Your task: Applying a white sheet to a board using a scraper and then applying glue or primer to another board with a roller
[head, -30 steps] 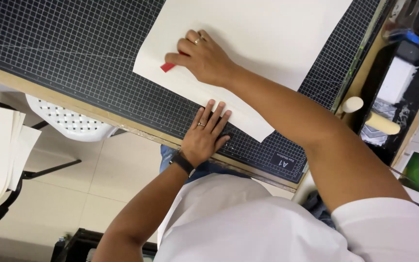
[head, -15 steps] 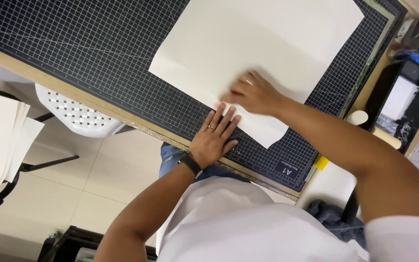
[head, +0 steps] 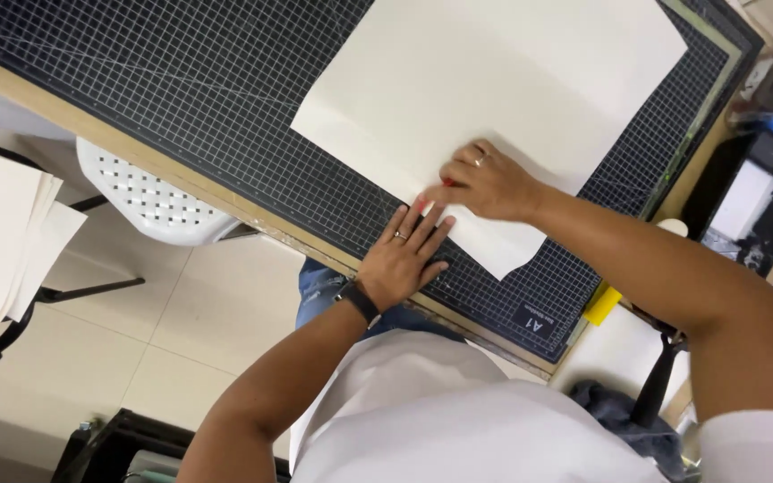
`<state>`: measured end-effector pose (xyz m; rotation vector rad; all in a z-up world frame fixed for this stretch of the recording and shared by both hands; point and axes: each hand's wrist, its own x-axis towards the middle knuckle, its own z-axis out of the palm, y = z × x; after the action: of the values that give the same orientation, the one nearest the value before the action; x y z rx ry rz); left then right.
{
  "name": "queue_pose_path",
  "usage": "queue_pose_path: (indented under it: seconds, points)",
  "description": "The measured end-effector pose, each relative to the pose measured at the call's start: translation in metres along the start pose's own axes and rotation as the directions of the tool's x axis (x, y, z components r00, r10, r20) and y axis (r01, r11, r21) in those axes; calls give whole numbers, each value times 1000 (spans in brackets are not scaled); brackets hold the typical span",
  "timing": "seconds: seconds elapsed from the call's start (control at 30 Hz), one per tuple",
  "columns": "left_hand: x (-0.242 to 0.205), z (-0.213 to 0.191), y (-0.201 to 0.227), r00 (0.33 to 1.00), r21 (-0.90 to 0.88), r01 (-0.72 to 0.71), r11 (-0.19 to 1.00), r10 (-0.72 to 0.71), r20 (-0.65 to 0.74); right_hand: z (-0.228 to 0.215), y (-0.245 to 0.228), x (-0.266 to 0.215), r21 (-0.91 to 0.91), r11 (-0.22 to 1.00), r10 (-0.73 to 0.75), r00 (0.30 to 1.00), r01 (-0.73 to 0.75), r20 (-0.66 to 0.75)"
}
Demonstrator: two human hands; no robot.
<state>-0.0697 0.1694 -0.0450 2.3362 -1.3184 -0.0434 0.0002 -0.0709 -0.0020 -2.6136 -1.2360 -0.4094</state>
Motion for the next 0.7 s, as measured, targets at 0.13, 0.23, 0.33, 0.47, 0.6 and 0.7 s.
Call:
queue_pose_path:
  seconds: [0.13,0.23,0.33,0.47,0.6,0.7]
  points:
    - [0,-8,4,997,-3,-13,1000,13,78,11,16,85,-73,997,20,996,-27,-87]
    - [0,-15,4,989,23,-24,999,20,147,13,24,111,-50,998,41,999,-42,-15]
    - [1,-6,4,995,-7,-16,1000,17,98,3,12,48,-45,998,32,999,-32,-9]
    - [0,-5,4,998,-53,3,999,0,64,-48,-35,-74,71,989,114,980,-127,165]
    - [0,-7,4,992,-47,8,999,-2,127,-36,-26,-84,107,985,103,960,-135,262]
    - [0,-6,4,988,-35,14,999,-8,154,2,-1,-23,-5,997,73,996,-73,50]
